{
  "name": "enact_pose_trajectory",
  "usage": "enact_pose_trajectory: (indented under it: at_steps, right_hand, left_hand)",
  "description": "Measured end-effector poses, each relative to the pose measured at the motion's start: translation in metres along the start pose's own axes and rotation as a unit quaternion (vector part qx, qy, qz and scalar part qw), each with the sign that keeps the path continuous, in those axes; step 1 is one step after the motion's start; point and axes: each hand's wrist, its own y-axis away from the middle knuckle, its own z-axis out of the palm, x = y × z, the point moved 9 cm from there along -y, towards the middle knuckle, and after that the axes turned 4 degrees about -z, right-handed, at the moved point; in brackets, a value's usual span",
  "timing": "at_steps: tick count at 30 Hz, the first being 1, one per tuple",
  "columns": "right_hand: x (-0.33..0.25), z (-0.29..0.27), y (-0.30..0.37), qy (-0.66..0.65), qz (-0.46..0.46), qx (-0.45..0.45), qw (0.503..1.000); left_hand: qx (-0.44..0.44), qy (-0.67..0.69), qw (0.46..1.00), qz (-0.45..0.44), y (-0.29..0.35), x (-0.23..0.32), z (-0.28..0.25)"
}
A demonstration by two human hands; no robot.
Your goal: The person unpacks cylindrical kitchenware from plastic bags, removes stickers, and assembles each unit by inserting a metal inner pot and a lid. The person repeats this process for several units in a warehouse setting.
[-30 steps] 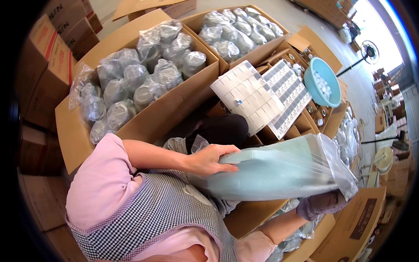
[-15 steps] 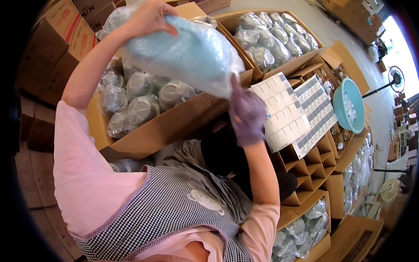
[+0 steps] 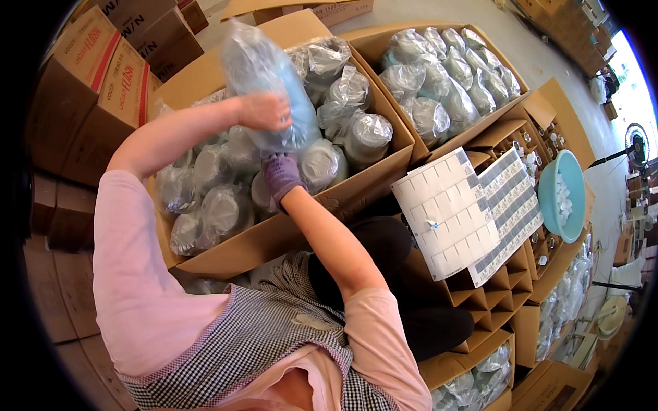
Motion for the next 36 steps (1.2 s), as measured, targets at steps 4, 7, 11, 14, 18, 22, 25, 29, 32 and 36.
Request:
enact_pose_trajectory:
  at_steps: [4, 7, 11, 14, 18, 22, 25, 29, 32, 36]
  right_hand:
    - [0.012, -0.001, 0.004, -0.063, -0.016, -0.079, 0.995]
    - [-0.006, -0.032, 0.019, -0.065, -0.094, -0.202, 0.973]
    - [0.025, -0.083, 0.025, -0.048, -0.004, -0.252, 0.966]
    - [0.06, -0.126, 0.002, -0.046, 0.129, -0.127, 0.982]
    - [0.076, -0.108, -0.033, 0.006, 0.115, 0.089, 0.989]
    - [0.096, -0.055, -0.048, -0.133, 0.126, 0.029, 0.983]
    - [0.12, -0.04, -0.044, -0.149, 0.147, -0.03, 0.977]
    - [0.106, -0.036, -0.04, -0.11, 0.146, -0.025, 0.983]
    - [0.089, -0.04, -0.036, -0.128, 0.148, 0.022, 0.981]
    - [0.08, -0.047, -0.035, -0.123, 0.146, 0.036, 0.981]
  left_hand:
    - [-0.043, -0.073, 0.992, 0.094, -0.012, 0.058, 0.041]
    - [-0.119, 0.068, 0.987, 0.088, -0.011, 0.093, 0.103]
    - [-0.255, 0.161, 0.952, 0.056, -0.036, 0.132, 0.161]
    - [-0.315, 0.198, 0.928, 0.015, -0.048, 0.149, 0.185]
    - [-0.348, 0.223, 0.911, -0.018, -0.057, 0.149, 0.196]
    - [-0.37, 0.288, 0.882, -0.033, -0.042, 0.137, 0.172]
    - [-0.259, 0.596, 0.755, -0.087, -0.031, 0.062, 0.06]
    - [-0.003, 0.81, 0.439, -0.39, 0.014, -0.064, 0.072]
    - [-0.22, 0.557, 0.572, -0.561, 0.057, -0.064, 0.232]
    - [-0.111, 0.613, 0.292, -0.726, 0.085, -0.017, 0.335]
